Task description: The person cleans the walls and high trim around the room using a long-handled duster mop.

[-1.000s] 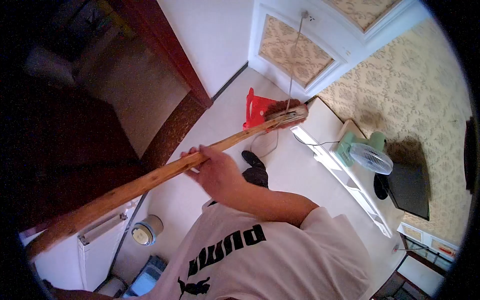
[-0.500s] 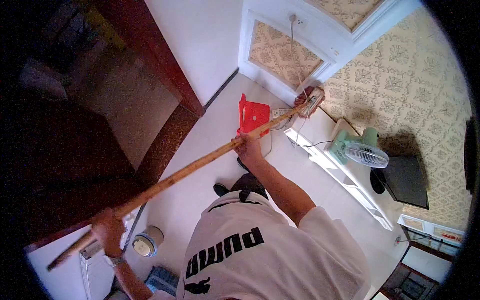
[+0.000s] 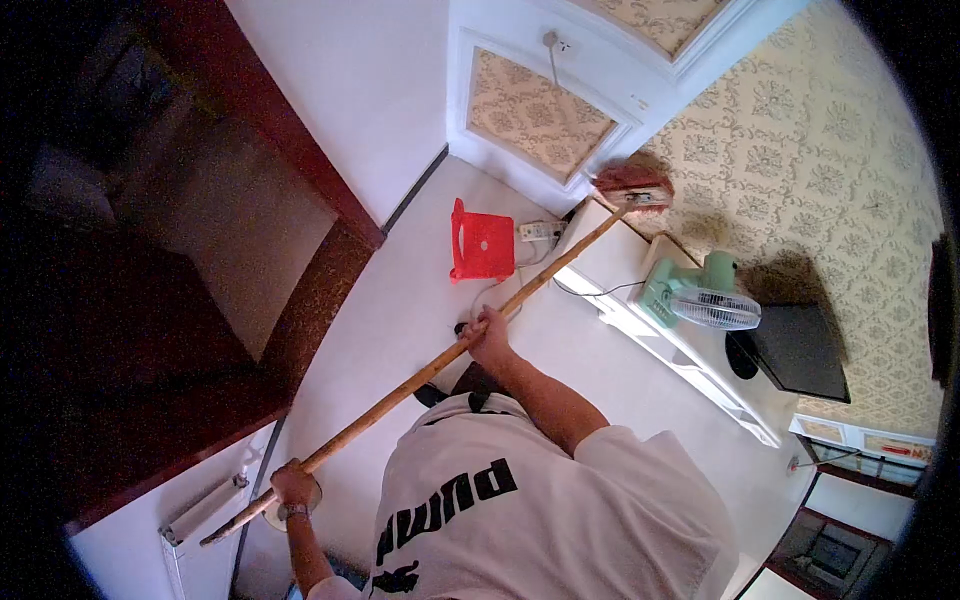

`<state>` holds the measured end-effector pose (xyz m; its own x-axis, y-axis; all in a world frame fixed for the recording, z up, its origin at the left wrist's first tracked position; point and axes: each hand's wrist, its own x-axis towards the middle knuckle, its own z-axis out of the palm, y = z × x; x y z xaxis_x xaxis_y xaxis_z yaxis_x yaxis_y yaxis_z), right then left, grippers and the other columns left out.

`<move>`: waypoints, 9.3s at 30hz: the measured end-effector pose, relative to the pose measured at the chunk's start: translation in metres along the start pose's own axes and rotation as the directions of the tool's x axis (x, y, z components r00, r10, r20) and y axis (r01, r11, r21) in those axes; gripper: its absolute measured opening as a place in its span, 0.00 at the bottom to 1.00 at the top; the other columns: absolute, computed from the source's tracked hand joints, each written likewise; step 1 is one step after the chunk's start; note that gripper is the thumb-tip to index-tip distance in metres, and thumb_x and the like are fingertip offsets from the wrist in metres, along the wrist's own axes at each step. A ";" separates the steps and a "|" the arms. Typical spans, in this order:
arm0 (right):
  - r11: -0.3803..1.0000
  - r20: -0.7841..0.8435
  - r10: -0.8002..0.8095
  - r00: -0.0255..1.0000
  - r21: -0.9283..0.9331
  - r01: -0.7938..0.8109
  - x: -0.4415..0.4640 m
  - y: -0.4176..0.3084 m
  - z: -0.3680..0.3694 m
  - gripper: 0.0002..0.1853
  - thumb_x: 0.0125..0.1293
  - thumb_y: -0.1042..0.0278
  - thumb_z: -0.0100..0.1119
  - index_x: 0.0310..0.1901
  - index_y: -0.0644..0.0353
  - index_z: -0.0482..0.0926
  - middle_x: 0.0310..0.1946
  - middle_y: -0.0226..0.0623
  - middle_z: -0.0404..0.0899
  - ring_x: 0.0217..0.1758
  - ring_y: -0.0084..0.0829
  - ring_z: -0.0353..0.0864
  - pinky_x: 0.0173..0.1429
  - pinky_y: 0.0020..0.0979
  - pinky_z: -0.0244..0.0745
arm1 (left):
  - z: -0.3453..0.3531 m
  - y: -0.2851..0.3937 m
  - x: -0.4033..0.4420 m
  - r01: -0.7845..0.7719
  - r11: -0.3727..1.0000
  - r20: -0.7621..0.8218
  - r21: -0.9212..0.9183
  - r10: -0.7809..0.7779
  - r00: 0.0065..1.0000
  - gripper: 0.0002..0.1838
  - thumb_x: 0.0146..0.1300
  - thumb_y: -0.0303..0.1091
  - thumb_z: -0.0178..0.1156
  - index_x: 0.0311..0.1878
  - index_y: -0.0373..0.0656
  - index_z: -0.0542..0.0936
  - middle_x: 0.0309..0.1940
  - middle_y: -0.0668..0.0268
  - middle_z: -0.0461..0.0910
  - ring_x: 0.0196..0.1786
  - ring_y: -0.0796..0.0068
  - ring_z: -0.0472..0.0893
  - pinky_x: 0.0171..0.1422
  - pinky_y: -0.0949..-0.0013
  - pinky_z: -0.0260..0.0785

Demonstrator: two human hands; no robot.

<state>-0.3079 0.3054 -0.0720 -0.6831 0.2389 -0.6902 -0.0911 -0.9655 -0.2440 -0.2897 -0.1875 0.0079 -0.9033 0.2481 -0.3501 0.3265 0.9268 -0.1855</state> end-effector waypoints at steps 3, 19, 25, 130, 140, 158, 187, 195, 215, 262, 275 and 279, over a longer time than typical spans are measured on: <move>0.999 0.026 -0.008 1.000 0.031 0.007 -0.010 -0.025 0.011 0.15 0.63 0.57 0.46 0.21 0.51 0.60 0.10 0.29 0.56 0.13 0.29 0.57 0.29 0.36 0.62 | -0.005 0.023 0.004 0.045 0.999 -0.182 -0.023 -0.049 0.982 0.06 0.41 0.36 0.61 0.22 0.48 0.75 0.17 0.62 0.76 0.23 0.58 0.77 0.32 0.57 0.67; 0.949 0.179 0.311 0.933 0.000 -0.316 -0.075 0.023 0.043 0.14 0.61 0.58 0.51 0.20 0.52 0.68 0.14 0.35 0.68 0.27 0.37 0.69 0.43 0.41 0.68 | -0.039 -0.066 -0.046 0.225 0.970 -0.258 0.089 -0.195 0.946 0.10 0.41 0.40 0.59 0.21 0.44 0.76 0.18 0.59 0.75 0.26 0.57 0.75 0.31 0.56 0.66; 0.841 0.290 0.541 0.789 -0.155 -0.519 -0.090 0.064 0.073 0.08 0.61 0.64 0.52 0.26 0.55 0.72 0.29 0.37 0.76 0.44 0.40 0.74 0.54 0.39 0.67 | -0.165 -0.090 -0.106 0.301 0.901 -0.619 0.313 -0.047 0.784 0.12 0.49 0.33 0.57 0.14 0.45 0.67 0.14 0.61 0.68 0.21 0.60 0.70 0.29 0.59 0.63; 0.890 -0.210 0.369 0.905 -0.201 -0.410 0.134 0.036 0.137 0.07 0.59 0.75 0.50 0.26 0.58 0.64 0.21 0.34 0.64 0.23 0.33 0.67 0.36 0.36 0.70 | -0.223 -0.029 -0.006 0.404 0.864 -0.025 0.299 -0.417 0.909 0.06 0.37 0.34 0.59 0.18 0.44 0.73 0.16 0.59 0.73 0.23 0.58 0.75 0.31 0.58 0.67; 0.886 -0.177 0.394 0.902 -0.189 -0.424 0.110 0.017 0.110 0.06 0.58 0.72 0.51 0.28 0.59 0.64 0.20 0.37 0.65 0.25 0.37 0.68 0.37 0.40 0.69 | -0.219 -0.029 0.014 0.306 0.914 0.074 0.266 -0.336 0.939 0.07 0.39 0.36 0.60 0.19 0.45 0.74 0.17 0.60 0.75 0.23 0.59 0.76 0.32 0.59 0.66; 0.874 -0.216 0.352 0.911 -0.273 -0.402 0.177 0.053 0.152 0.07 0.55 0.74 0.51 0.23 0.57 0.64 0.16 0.35 0.62 0.20 0.34 0.67 0.29 0.37 0.70 | -0.255 -0.002 0.007 0.432 0.836 -0.020 0.339 -0.452 0.892 0.06 0.39 0.35 0.59 0.18 0.47 0.73 0.16 0.63 0.73 0.23 0.61 0.75 0.29 0.60 0.67; 0.918 -0.236 0.267 0.934 -0.232 -0.321 0.151 0.038 0.070 0.06 0.57 0.75 0.50 0.26 0.60 0.63 0.19 0.37 0.63 0.24 0.35 0.68 0.36 0.36 0.72 | -0.223 -0.055 0.056 0.291 0.929 0.053 0.228 -0.310 0.949 0.12 0.41 0.40 0.61 0.16 0.44 0.73 0.15 0.59 0.74 0.22 0.58 0.76 0.31 0.58 0.67; 0.525 0.107 0.095 0.990 -0.850 0.041 0.191 0.049 0.004 0.05 0.54 0.76 0.47 0.31 0.60 0.62 0.20 0.40 0.63 0.23 0.36 0.67 0.33 0.40 0.69 | -0.216 -0.038 0.047 0.276 0.936 0.047 0.220 -0.293 0.955 0.09 0.38 0.38 0.62 0.18 0.45 0.73 0.17 0.60 0.74 0.24 0.59 0.76 0.30 0.58 0.67; 0.859 -0.169 0.445 0.879 -0.196 -0.473 0.166 0.025 0.166 0.05 0.58 0.76 0.48 0.28 0.62 0.64 0.20 0.38 0.64 0.24 0.36 0.69 0.33 0.41 0.70 | -0.280 0.019 0.001 0.460 0.818 -0.059 0.345 -0.470 0.881 0.08 0.42 0.36 0.58 0.19 0.44 0.73 0.16 0.59 0.72 0.24 0.56 0.75 0.32 0.56 0.66; 0.299 -0.249 0.642 0.725 -0.789 -0.536 0.117 -0.124 0.057 0.09 0.56 0.70 0.50 0.20 0.59 0.66 0.18 0.35 0.67 0.26 0.33 0.70 0.33 0.33 0.70 | -0.280 0.319 -0.169 0.718 0.670 -0.162 0.187 -0.700 0.695 0.19 0.53 0.32 0.59 0.13 0.48 0.62 0.10 0.69 0.62 0.17 0.70 0.67 0.23 0.66 0.59; 0.515 -0.237 0.635 0.736 -0.580 -0.631 0.103 -0.113 0.096 0.05 0.51 0.75 0.53 0.22 0.59 0.68 0.15 0.32 0.68 0.21 0.30 0.70 0.34 0.30 0.70 | -0.303 0.287 -0.155 0.685 0.673 -0.282 0.278 -0.625 0.728 0.19 0.53 0.34 0.61 0.13 0.47 0.63 0.10 0.66 0.63 0.15 0.69 0.67 0.20 0.66 0.59; 0.517 -0.280 0.579 0.766 -0.600 -0.611 0.105 -0.122 0.073 0.07 0.52 0.75 0.50 0.19 0.58 0.67 0.15 0.33 0.67 0.20 0.29 0.68 0.33 0.29 0.69 | -0.303 0.283 -0.147 0.632 0.731 -0.267 0.257 -0.575 0.773 0.19 0.53 0.33 0.61 0.13 0.47 0.63 0.10 0.66 0.62 0.15 0.69 0.67 0.21 0.67 0.60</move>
<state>-0.4213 0.4405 -0.0651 -0.3725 -0.3468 -0.8608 0.8047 -0.5827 -0.1135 -0.1485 0.1238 0.2855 -0.9607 -0.2656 0.0811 -0.2606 0.7619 -0.5930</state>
